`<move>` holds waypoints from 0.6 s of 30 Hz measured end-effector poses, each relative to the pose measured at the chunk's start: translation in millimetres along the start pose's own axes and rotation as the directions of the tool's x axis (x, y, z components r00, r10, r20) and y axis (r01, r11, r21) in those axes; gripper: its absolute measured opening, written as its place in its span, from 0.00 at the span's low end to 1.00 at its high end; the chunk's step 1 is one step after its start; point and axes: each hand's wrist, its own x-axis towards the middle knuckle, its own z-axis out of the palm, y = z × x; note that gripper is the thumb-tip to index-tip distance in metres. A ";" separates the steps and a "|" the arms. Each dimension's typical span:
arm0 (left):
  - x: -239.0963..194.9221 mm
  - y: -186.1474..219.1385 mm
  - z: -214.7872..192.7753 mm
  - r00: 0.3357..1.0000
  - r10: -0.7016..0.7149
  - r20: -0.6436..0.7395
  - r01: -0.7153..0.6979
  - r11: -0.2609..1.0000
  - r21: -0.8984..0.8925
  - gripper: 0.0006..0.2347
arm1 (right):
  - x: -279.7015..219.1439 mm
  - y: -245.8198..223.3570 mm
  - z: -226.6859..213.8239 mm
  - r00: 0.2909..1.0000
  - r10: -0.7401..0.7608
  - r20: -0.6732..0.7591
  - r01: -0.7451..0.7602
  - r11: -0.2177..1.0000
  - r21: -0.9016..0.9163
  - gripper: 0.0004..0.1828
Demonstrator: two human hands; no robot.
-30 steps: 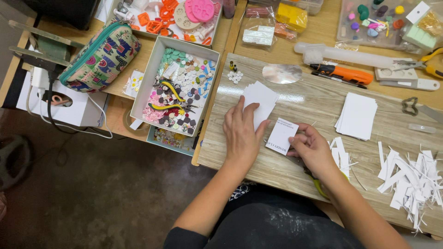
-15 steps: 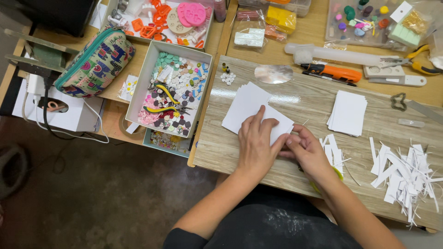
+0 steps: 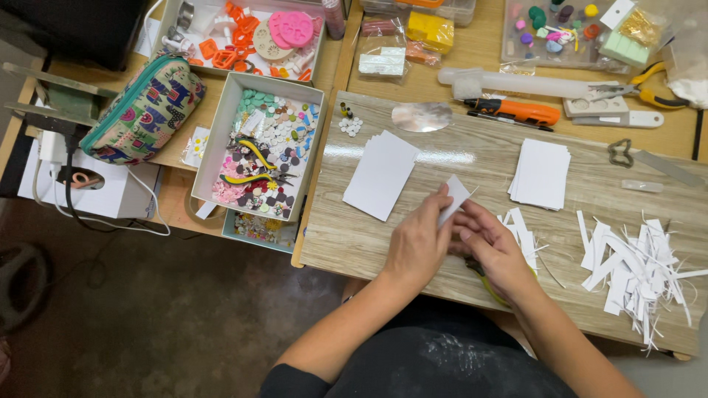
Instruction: The person uses green-handled scissors to trim the edges of small rectangular cards with pink borders. They repeatedly pick up a card, cut along one or more edges, and place the trimmed card into a stack on the table. The workspace contains craft supplies and paper scraps.
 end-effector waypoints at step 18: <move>3.2 -12.3 15.1 0.833 -0.516 0.200 0.535 0.657 -0.532 0.14 | 2.3 -4.6 -5.5 0.974 -0.087 -0.209 0.069 0.993 -0.093 0.18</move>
